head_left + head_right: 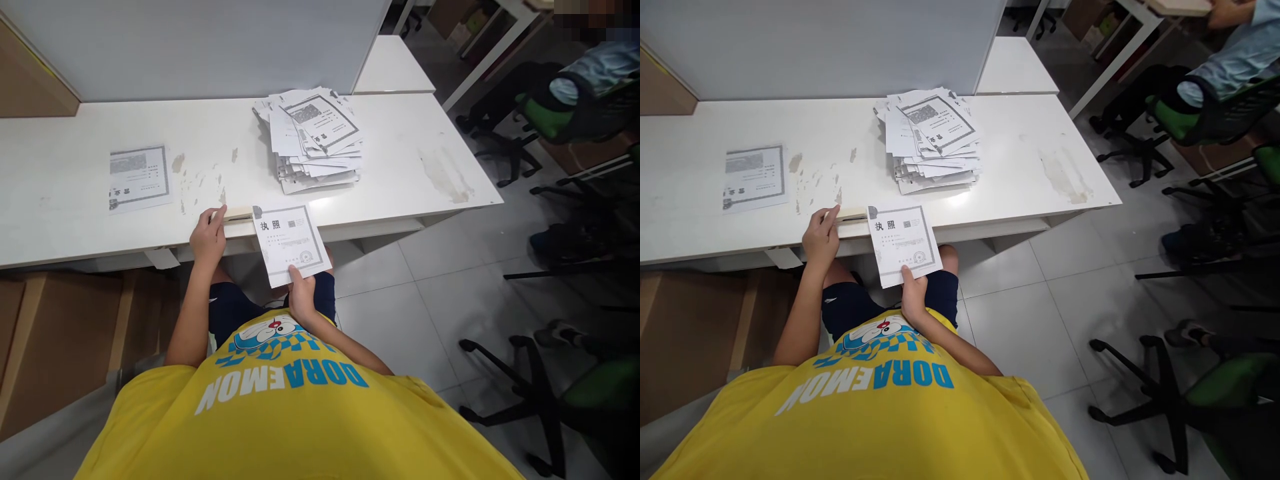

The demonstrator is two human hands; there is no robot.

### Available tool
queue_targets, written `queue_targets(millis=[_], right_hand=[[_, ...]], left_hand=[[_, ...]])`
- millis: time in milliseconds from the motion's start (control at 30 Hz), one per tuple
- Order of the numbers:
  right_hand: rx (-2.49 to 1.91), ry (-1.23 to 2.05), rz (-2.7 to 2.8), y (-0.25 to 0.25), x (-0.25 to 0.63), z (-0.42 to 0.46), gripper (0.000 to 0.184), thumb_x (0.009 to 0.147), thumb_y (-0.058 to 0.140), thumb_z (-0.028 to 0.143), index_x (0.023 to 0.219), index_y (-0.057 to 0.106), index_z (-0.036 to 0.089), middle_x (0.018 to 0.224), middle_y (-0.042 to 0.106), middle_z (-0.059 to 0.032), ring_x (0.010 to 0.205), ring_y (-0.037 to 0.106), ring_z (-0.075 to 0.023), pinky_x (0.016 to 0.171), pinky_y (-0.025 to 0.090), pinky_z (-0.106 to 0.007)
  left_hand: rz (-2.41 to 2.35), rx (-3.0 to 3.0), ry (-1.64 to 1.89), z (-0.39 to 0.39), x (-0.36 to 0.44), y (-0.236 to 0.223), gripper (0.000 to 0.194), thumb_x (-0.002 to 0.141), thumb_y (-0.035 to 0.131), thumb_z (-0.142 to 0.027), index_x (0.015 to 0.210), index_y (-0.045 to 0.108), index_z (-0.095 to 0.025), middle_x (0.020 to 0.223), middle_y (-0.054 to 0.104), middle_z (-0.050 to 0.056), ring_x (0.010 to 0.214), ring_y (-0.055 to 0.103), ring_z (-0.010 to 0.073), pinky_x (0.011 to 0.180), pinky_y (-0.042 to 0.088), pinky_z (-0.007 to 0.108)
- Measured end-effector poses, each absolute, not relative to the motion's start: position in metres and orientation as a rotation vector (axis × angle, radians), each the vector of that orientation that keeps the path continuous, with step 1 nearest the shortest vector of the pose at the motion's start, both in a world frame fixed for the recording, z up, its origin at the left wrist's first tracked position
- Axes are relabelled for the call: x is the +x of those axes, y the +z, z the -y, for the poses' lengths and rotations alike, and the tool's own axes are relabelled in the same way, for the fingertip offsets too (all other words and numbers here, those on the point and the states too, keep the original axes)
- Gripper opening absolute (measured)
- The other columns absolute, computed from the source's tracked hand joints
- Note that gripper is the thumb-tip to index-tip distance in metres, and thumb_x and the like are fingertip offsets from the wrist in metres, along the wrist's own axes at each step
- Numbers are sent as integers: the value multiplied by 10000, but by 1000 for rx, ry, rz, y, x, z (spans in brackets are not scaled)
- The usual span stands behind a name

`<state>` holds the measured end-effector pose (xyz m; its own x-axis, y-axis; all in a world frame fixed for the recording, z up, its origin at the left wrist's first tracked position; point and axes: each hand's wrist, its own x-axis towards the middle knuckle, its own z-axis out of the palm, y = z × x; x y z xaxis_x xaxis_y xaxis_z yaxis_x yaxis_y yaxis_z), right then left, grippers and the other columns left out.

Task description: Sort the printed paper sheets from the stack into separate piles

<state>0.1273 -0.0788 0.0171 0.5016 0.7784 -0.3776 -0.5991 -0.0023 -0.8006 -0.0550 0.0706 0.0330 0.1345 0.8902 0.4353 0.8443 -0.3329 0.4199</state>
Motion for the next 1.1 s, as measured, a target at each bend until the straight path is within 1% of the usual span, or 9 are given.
queue_targets(millis=[267,400,500,567,767,833,967,1033,1100], right_hand=[[-1150,1142,204,19,122,78,626,714,736,371,1273,587,133,1241,684,-121,1161,632,-253,1050,475,-449],[-1142,1149,198,23,121,79,641,711,744,378,1279,584,130,1247,681,-119,1170,629,-258,1058,471,-458],[-1142,1158,185,25,122,80,654,714,745,387,1295,577,140,1252,679,-119,1172,630,-264,1046,483,-465],[-1137,1157,184,25,124,81,661,716,745,378,1308,569,141,1264,673,-122,1175,629,-263,1048,482,-461],[-1107,1155,212,29,129,78,673,744,722,362,1355,532,152,1300,650,-117,1214,606,-256,1062,469,-441],[-1101,1162,216,31,131,76,683,742,724,356,1362,524,149,1302,650,-118,1208,609,-254,1064,467,-440],[-1114,1174,235,33,132,75,677,742,723,352,1358,528,146,1294,655,-121,1204,610,-258,1055,471,-439],[-1121,1173,241,32,131,74,665,742,722,357,1347,538,150,1289,658,-117,1198,614,-258,1052,472,-441],[-1124,1164,239,30,130,73,653,738,722,364,1331,551,150,1274,668,-115,1181,622,-257,1051,472,-445]], left_hand=[[-1793,2302,970,-72,-56,31,428,960,382,-263,1323,609,-263,1264,610,111,1087,601,225,808,471,288],[-1738,2262,1018,-72,-54,28,427,971,370,-299,1329,600,-257,1283,600,135,1160,590,258,918,483,359],[-1675,2283,1108,-71,-50,26,457,986,327,-324,1361,567,-222,1333,585,153,1320,489,285,1086,401,438],[-1648,2317,1131,-70,-48,24,475,993,296,-324,1377,550,-209,1352,589,142,1374,441,280,1146,345,461],[-1570,2399,993,-72,-56,29,484,988,292,-270,1407,519,-184,1384,577,151,1379,445,280,1157,342,475],[-1536,2443,943,-70,-56,35,485,983,317,-254,1433,486,-187,1451,517,145,1448,339,293,1186,278,509],[-1515,2473,899,-61,-42,47,538,970,391,-293,1501,375,-211,1598,305,110,1521,61,322,1213,87,598],[-1489,2495,863,-58,-31,50,560,970,393,-304,1519,337,-210,1609,276,102,1522,63,317,1216,74,592],[-1460,2531,816,-58,-23,49,540,975,364,-276,1511,356,-213,1588,329,93,1516,132,301,1221,93,570]])
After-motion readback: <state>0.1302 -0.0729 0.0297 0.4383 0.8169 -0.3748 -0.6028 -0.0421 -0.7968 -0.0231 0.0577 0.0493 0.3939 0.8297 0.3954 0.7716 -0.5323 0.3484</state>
